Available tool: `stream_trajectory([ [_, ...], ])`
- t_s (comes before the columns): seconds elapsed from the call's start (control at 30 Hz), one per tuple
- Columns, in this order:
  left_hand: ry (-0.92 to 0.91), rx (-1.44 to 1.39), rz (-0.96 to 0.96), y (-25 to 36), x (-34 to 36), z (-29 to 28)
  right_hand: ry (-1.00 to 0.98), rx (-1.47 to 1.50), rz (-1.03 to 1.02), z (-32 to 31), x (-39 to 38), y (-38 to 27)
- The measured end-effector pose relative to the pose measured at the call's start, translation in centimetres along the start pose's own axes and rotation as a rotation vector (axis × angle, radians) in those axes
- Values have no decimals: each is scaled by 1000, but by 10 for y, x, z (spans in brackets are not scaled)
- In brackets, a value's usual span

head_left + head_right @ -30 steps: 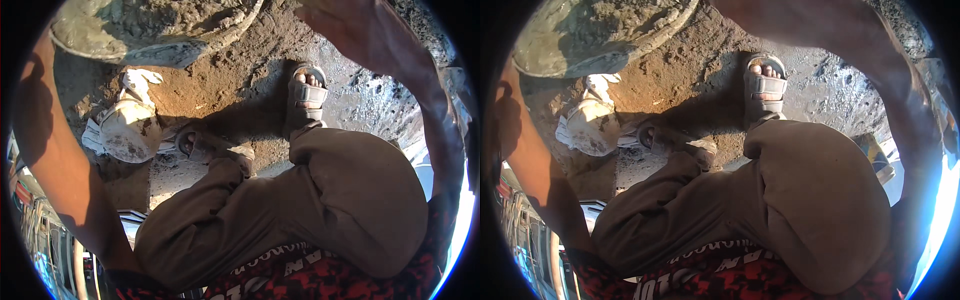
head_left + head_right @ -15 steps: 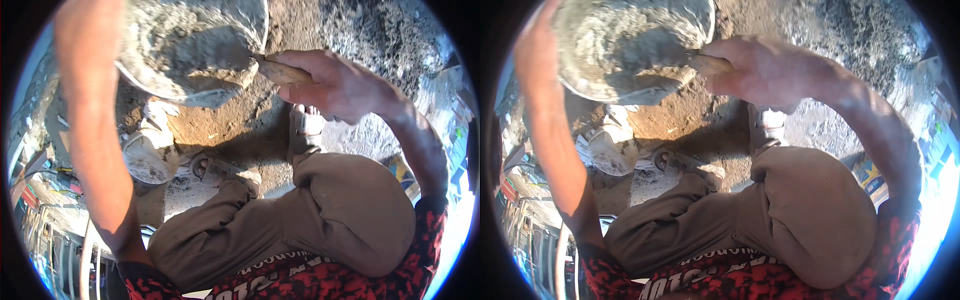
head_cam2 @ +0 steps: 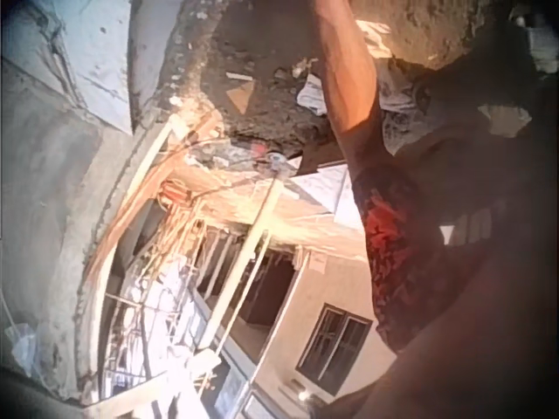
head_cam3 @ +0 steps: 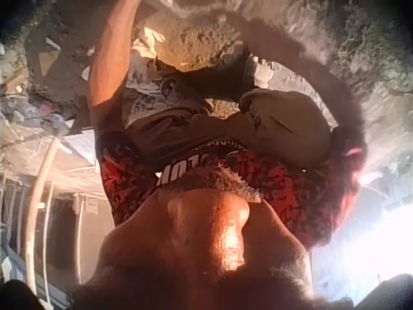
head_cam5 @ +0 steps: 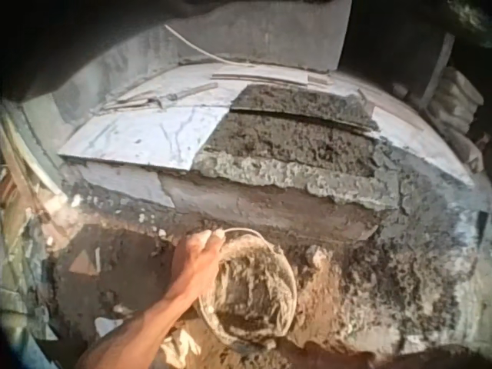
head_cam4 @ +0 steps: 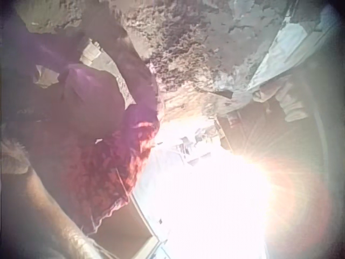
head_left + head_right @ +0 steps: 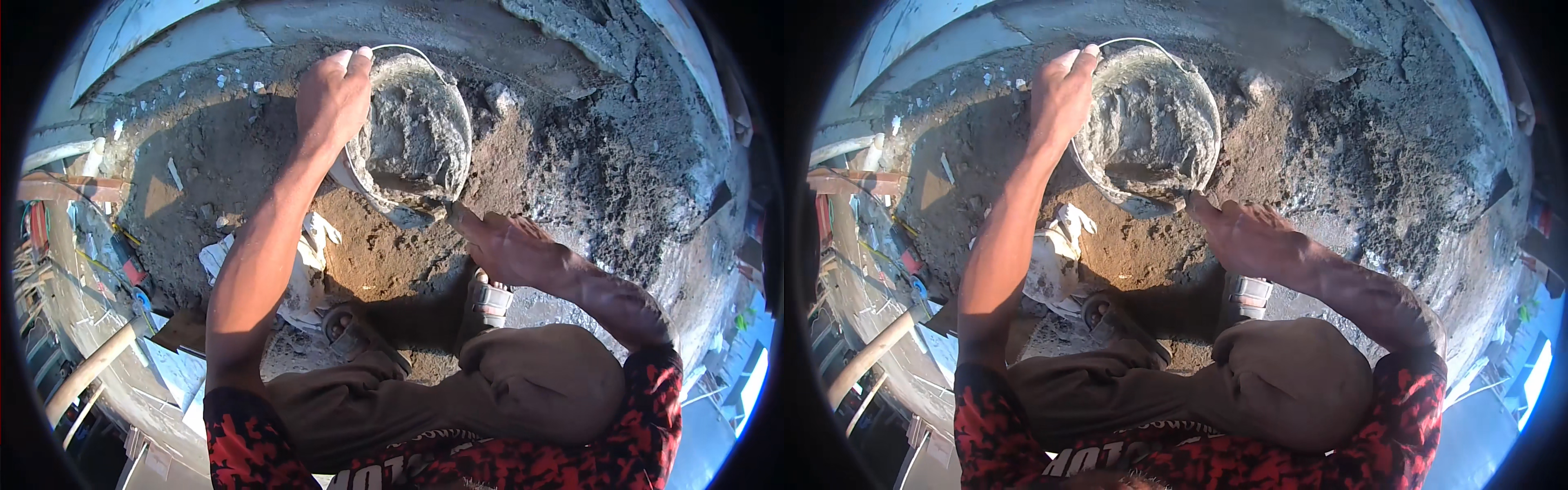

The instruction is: The person applies cement to a surface using a trowel and then positions a large tile onto the prepared area.

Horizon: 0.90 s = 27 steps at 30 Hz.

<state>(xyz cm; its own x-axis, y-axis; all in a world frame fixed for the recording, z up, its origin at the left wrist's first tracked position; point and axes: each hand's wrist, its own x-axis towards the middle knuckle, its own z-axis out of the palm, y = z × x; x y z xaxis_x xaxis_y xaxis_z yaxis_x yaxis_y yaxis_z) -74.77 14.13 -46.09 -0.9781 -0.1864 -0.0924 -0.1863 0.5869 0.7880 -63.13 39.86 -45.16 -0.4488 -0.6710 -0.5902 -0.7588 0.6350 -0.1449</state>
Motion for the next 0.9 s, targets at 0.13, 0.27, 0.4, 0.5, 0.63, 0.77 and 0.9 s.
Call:
stream_trajectory([
  [0.13, 2, 25, -21, 13, -8, -5, 261, 447, 208, 4, -21, 8],
  [0.27, 43, -46, 11, 7, -3, 4, 323, 645, 168, 33, -17, -10],
  [0.4, -156, -9, -123, 21, -2, 1, 392, 420, -102, 28, -11, -18],
  [0.5, 101, -15, 20, -3, -2, 4, 260, 249, 171, -30, 13, 7],
  [0.63, 63, 31, 56, 18, -3, 11, 427, -374, 50, 62, 36, 46],
  [0.77, 108, 37, 54, 11, -8, -5, 341, -68, -53, 51, 6, 12],
  [0.9, 55, 61, 25, 12, -19, -6, 164, -652, -142, -35, -4, 18],
])
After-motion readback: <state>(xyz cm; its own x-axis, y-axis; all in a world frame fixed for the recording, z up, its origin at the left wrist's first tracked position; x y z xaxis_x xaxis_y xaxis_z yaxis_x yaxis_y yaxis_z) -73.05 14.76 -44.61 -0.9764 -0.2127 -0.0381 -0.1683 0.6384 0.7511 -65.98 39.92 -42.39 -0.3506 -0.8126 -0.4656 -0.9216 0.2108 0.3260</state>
